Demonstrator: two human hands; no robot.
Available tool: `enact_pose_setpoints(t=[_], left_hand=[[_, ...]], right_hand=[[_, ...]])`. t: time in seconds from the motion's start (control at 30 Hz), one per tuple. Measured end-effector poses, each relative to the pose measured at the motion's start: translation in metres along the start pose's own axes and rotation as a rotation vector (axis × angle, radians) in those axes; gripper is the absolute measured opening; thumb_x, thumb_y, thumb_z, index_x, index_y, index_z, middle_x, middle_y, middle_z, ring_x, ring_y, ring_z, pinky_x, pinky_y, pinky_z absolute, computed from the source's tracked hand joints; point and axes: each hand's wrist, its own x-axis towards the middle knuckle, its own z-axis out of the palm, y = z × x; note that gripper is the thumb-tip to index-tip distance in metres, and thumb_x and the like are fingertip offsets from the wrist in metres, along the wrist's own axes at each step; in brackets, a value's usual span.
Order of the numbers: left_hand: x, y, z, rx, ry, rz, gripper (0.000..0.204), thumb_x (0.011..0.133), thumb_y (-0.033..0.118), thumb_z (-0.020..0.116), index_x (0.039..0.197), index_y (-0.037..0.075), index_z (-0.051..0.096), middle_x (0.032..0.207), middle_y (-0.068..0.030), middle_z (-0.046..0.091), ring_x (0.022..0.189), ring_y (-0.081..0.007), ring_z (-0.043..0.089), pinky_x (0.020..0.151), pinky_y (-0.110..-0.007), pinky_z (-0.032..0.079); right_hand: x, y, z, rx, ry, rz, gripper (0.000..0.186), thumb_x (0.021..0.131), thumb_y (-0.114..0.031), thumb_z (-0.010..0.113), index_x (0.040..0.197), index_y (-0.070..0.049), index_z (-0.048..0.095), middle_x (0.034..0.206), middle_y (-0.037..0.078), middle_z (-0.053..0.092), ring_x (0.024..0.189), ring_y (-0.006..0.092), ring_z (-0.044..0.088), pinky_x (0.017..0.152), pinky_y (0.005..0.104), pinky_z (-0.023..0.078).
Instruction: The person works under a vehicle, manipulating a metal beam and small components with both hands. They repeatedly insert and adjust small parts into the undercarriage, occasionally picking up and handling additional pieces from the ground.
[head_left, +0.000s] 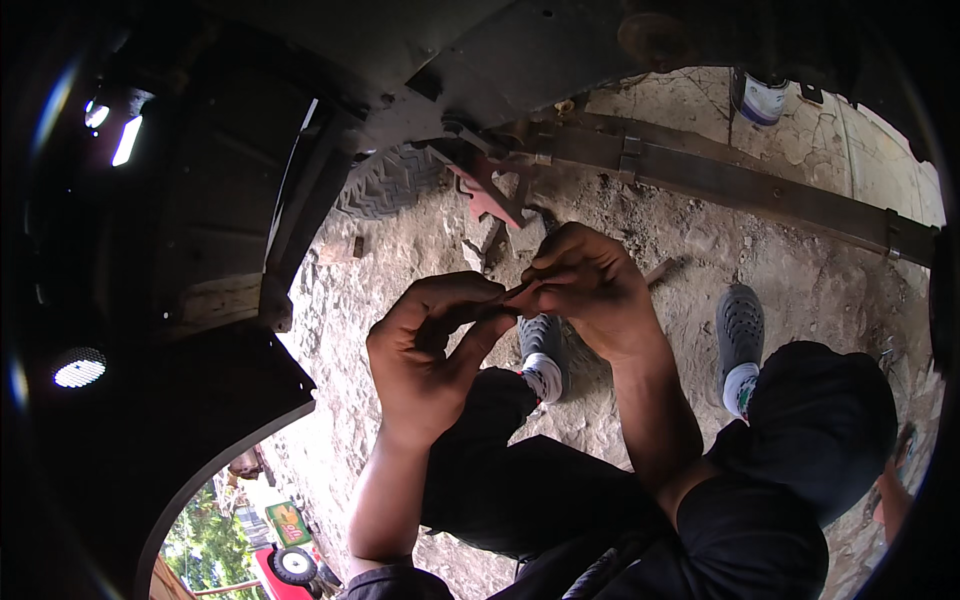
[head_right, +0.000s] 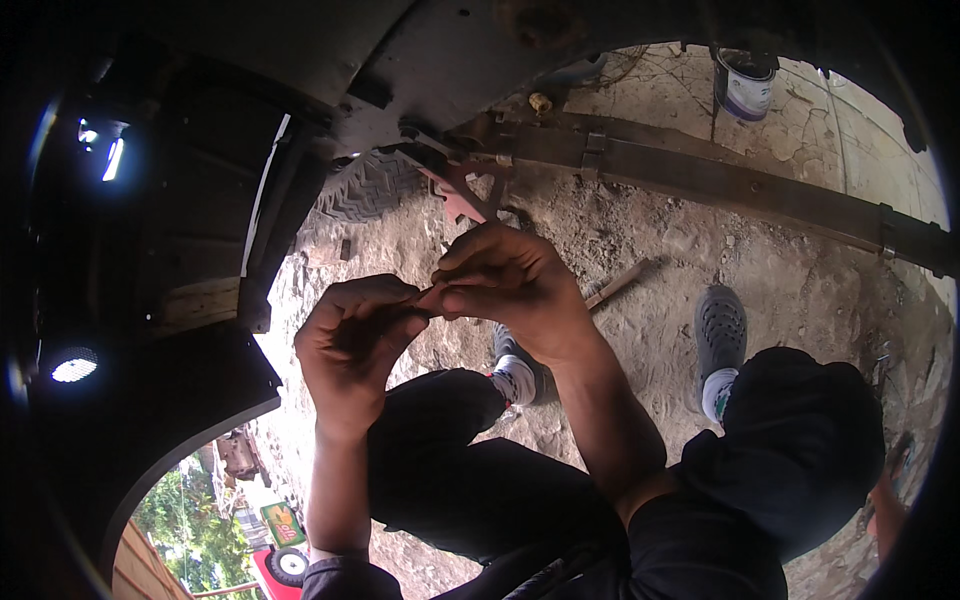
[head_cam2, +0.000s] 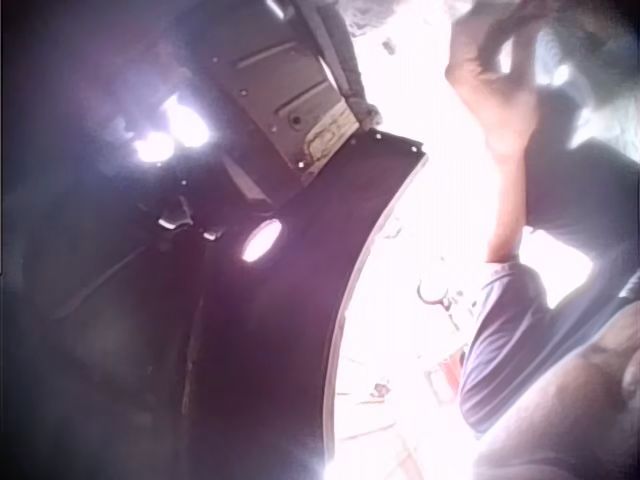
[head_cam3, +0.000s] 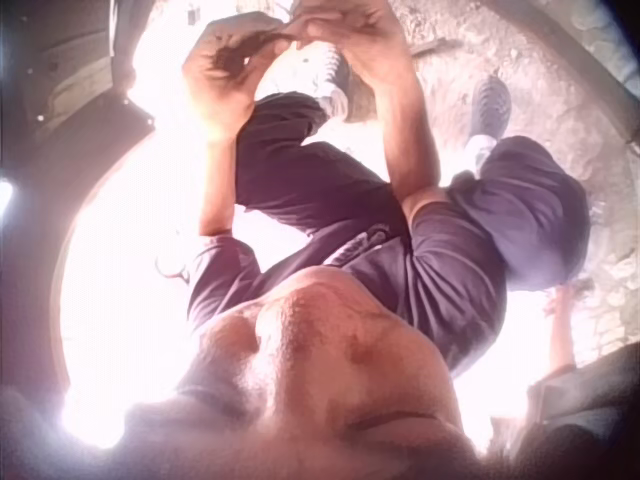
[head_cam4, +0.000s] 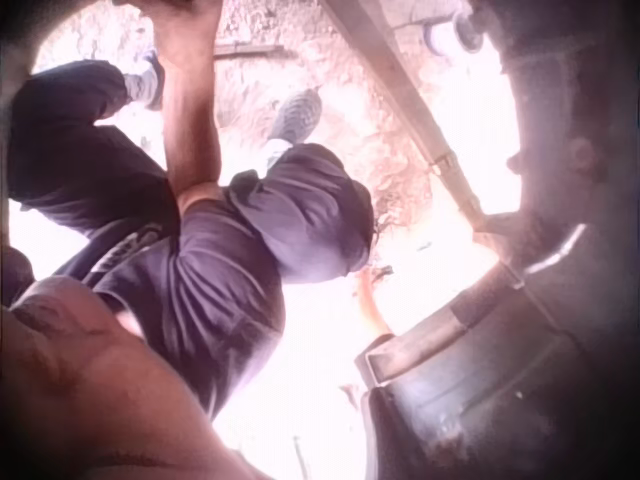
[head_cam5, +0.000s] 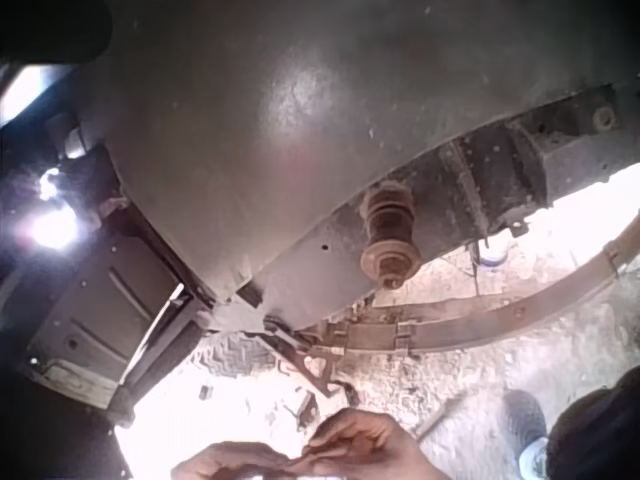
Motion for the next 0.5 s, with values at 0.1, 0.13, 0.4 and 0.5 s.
enact_pose_setpoints(t=[0.1, 0.13, 0.4, 0.5], left_hand=[[0.002, -0.003, -0.003, 0.035, -0.003, 0.043, 0.031, 0.085, -0.017, 0.072, 0.111, -0.005, 0.062, 0.107, -0.0136, 0.070, 0.103, -0.0216, 0.072, 0.091, -0.033, 0.061], [0.002, -0.002, -0.003, 0.045, 0.007, 0.025, 0.031, 0.084, -0.018, 0.072, 0.110, -0.005, 0.062, 0.106, -0.0135, 0.070, 0.102, -0.0216, 0.072, 0.091, -0.033, 0.061], [-0.002, -0.005, -0.006, -0.036, -0.049, 0.006, 0.031, 0.083, -0.019, 0.072, 0.108, -0.005, 0.060, 0.105, -0.0142, 0.070, 0.100, -0.0219, 0.072, 0.089, -0.033, 0.060], [-0.001, -0.006, -0.006, 0.020, -0.067, -0.017, 0.030, 0.081, -0.018, 0.074, 0.105, -0.004, 0.064, 0.104, -0.0126, 0.071, 0.098, -0.0193, 0.071, 0.088, -0.033, 0.059]], right_hand=[[-0.001, 0.000, 0.007, -0.162, 0.053, 0.034, 0.027, 0.087, 0.008, 0.075, 0.111, 0.003, 0.066, 0.097, 0.012, 0.074, 0.091, 0.0189, 0.075, 0.080, 0.0271, 0.061], [-0.001, 0.000, 0.009, -0.189, 0.065, 0.034, 0.027, 0.087, 0.008, 0.075, 0.112, 0.003, 0.067, 0.096, 0.011, 0.074, 0.089, 0.0170, 0.074, 0.078, 0.0253, 0.060], [0.001, 0.017, -0.006, 0.260, -0.087, 0.184, 0.020, 0.093, -0.004, 0.073, 0.111, -0.001, 0.066, 0.095, 0.010, 0.073, 0.084, 0.0154, 0.070, 0.065, 0.0262, 0.048], [-0.002, 0.039, -0.016, 0.574, -0.160, 0.318, 0.018, 0.095, -0.008, 0.070, 0.111, -0.006, 0.064, 0.102, 0.009, 0.071, 0.087, 0.0193, 0.068, 0.073, 0.0322, 0.048]])
